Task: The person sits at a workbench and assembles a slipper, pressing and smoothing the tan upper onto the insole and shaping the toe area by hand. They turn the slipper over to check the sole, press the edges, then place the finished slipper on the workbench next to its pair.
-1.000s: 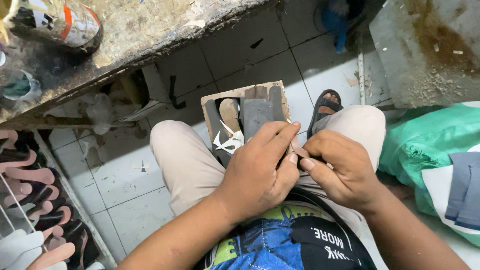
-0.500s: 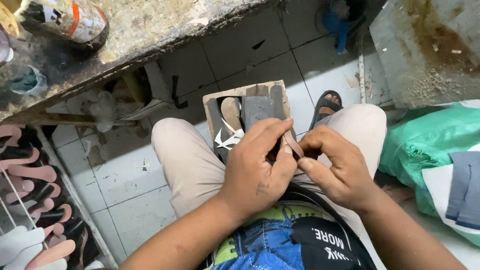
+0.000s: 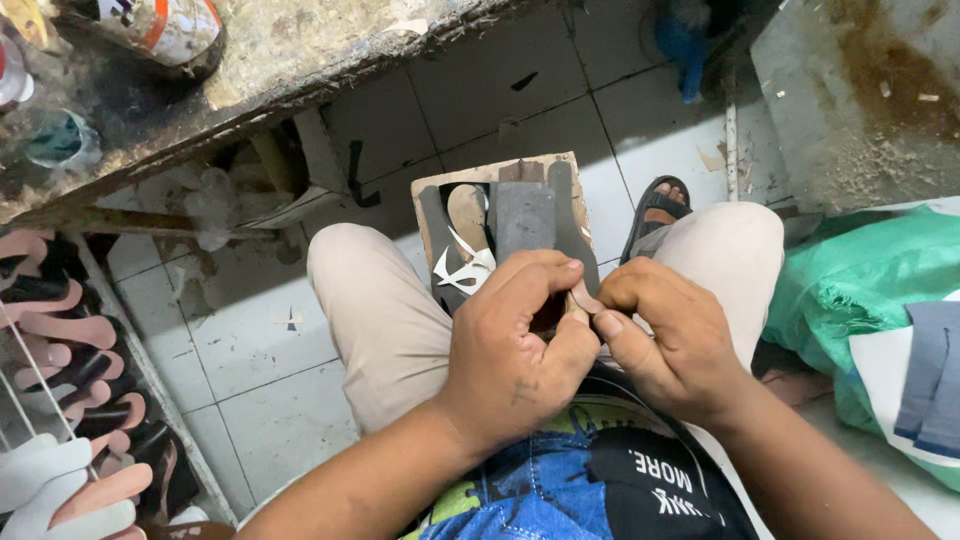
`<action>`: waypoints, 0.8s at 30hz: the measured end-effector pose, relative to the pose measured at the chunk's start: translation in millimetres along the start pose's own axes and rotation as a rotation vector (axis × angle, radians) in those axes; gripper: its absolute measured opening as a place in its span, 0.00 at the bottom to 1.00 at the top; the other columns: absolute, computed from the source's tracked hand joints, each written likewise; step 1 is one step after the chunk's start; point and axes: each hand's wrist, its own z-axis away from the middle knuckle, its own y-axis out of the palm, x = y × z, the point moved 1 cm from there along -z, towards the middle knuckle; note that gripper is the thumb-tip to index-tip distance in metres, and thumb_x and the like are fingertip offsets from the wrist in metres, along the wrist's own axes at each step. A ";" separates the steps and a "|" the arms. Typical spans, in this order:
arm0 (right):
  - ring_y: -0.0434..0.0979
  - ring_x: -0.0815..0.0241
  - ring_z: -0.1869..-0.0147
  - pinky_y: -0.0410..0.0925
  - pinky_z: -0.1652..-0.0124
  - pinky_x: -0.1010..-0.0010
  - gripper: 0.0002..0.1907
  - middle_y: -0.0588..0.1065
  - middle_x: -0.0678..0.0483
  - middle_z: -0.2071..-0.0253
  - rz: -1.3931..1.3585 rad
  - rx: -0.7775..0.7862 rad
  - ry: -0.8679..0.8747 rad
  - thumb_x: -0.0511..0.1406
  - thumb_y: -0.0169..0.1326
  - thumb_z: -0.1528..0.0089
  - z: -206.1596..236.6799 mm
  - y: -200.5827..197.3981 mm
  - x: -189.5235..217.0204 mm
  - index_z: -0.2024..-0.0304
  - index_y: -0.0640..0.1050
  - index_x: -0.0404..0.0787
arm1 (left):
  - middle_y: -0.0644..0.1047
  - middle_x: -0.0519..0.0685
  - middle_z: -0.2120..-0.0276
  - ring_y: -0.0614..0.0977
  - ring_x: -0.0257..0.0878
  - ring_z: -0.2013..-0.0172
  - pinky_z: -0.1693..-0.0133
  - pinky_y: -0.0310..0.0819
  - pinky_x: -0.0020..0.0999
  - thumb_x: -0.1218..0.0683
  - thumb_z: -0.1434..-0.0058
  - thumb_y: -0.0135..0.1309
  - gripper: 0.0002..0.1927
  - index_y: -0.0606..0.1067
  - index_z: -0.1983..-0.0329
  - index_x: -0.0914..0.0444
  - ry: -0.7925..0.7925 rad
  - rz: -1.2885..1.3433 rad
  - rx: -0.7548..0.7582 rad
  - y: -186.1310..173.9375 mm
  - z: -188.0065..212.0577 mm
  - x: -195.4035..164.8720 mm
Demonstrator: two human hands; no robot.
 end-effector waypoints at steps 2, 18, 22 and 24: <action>0.74 0.58 0.63 0.69 0.61 0.72 0.04 0.74 0.50 0.63 -0.258 0.000 0.133 0.30 0.51 0.36 3.5 8.0 -6.0 0.62 0.75 0.35 | 0.80 0.57 0.54 0.85 0.45 0.59 0.56 0.81 0.32 0.62 0.40 0.54 0.12 0.75 0.53 0.69 -0.027 0.011 -0.023 2.3 2.9 1.5; 0.82 0.56 0.58 0.73 0.57 0.69 0.13 0.79 0.49 0.59 -0.094 0.141 0.070 0.33 0.62 0.41 -3.2 -0.5 15.4 0.56 0.77 0.35 | 0.79 0.51 0.70 0.78 0.34 0.74 0.69 0.75 0.29 0.59 0.42 0.55 0.17 0.76 0.50 0.69 -0.361 0.066 0.157 -20.0 3.5 -3.7; 0.82 0.58 0.56 0.73 0.55 0.71 0.07 0.79 0.49 0.58 -0.222 0.123 0.055 0.30 0.57 0.37 1.0 3.6 8.9 0.56 0.77 0.35 | 0.79 0.51 0.64 0.79 0.34 0.70 0.66 0.77 0.29 0.60 0.40 0.55 0.14 0.75 0.52 0.70 -0.232 0.092 0.064 -15.1 10.6 -2.3; 0.80 0.58 0.57 0.72 0.56 0.71 0.06 0.78 0.49 0.59 -0.296 0.111 0.089 0.29 0.55 0.37 4.0 7.2 5.0 0.57 0.77 0.34 | 0.79 0.52 0.63 0.79 0.34 0.70 0.66 0.77 0.29 0.60 0.40 0.55 0.12 0.74 0.53 0.70 -0.205 0.098 0.029 -10.8 15.1 -1.1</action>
